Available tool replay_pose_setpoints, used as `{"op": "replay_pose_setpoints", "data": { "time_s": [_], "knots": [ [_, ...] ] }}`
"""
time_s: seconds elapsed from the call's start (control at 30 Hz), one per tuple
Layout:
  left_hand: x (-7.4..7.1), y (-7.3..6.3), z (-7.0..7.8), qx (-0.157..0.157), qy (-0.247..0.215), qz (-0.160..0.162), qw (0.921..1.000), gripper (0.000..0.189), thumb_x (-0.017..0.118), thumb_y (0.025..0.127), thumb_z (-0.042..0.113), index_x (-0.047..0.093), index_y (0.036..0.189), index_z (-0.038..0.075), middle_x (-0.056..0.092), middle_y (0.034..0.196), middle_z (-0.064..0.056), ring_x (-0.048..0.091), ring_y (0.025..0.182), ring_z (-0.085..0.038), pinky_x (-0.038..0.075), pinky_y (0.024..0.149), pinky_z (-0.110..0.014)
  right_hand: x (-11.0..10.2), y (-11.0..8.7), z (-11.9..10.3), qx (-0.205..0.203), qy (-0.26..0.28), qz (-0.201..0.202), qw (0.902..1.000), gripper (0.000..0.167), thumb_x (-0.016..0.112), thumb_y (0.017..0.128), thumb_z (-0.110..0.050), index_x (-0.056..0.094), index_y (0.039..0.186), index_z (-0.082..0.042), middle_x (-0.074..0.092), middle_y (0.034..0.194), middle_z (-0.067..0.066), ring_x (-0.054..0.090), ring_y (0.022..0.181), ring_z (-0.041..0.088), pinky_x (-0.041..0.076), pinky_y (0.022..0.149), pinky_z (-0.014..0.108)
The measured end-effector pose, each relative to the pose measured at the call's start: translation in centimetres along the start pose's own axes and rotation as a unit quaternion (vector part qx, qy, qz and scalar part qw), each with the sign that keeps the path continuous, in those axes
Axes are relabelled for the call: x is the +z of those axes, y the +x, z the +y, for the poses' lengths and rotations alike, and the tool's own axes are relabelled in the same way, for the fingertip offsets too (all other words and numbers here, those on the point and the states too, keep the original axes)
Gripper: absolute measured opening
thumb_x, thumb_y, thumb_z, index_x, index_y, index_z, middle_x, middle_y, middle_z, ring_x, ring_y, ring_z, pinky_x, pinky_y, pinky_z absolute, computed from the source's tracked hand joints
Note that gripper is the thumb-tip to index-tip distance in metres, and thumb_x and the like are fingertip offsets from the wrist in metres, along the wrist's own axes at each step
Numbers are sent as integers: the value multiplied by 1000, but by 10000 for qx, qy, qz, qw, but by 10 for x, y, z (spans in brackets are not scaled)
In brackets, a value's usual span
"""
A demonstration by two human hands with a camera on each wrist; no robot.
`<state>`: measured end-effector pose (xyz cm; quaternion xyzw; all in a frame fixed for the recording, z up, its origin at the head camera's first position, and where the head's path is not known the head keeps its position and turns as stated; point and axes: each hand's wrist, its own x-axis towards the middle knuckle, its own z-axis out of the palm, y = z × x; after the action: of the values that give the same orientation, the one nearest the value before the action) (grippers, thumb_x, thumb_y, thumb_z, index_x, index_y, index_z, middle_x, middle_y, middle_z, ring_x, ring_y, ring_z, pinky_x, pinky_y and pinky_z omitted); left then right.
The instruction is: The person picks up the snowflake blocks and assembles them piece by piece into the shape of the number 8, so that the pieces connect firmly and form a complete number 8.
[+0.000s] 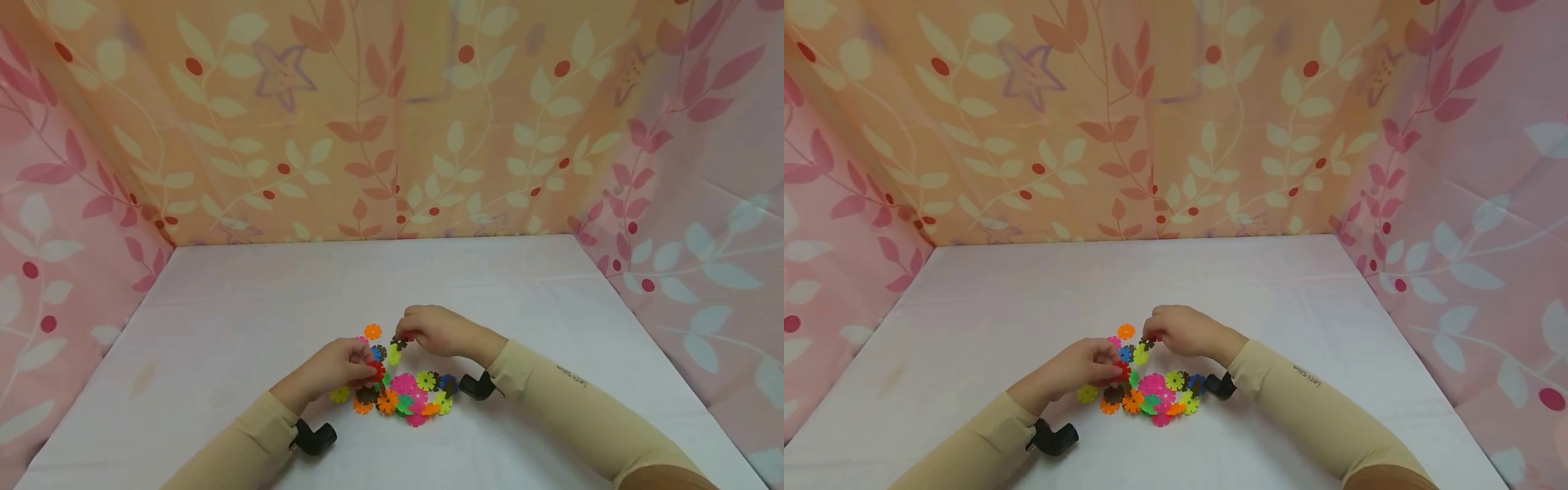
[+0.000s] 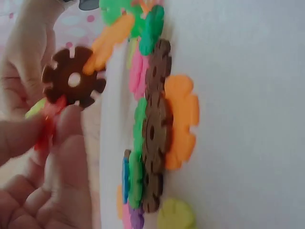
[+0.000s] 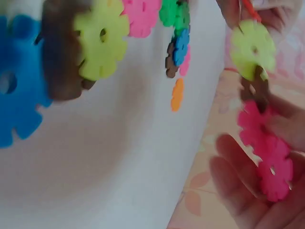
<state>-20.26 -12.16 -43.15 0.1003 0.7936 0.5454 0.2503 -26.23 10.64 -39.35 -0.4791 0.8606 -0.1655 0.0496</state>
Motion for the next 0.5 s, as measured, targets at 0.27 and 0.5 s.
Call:
{"op": "replay_pose_setpoints", "data": {
  "time_s": [0.27, 0.5],
  "knots": [
    [2, 6, 6, -304, -829, 448, 9951, 15, 66, 84, 14, 62, 88, 0, 64, 77, -7, 62, 69, -18, 53, 67, -29, -6, 3, -8, -26, -206, 889, 9958, 11, 58, 89, -10, 66, 95, -15, 60, 89, -6, 56, 84, 6, 47, 78, 21],
    [1, 11, 4, -525, -1249, 637, 9887, 17, 65, 84, 16, 65, 90, 0, 65, 74, -7, 63, 66, -16, 54, 67, -30, -4, 2, -10, -136, -352, 1179, 9923, 10, 61, 87, -8, 66, 95, -12, 60, 89, -3, 57, 81, 8, 49, 76, 21]
  ]
}}
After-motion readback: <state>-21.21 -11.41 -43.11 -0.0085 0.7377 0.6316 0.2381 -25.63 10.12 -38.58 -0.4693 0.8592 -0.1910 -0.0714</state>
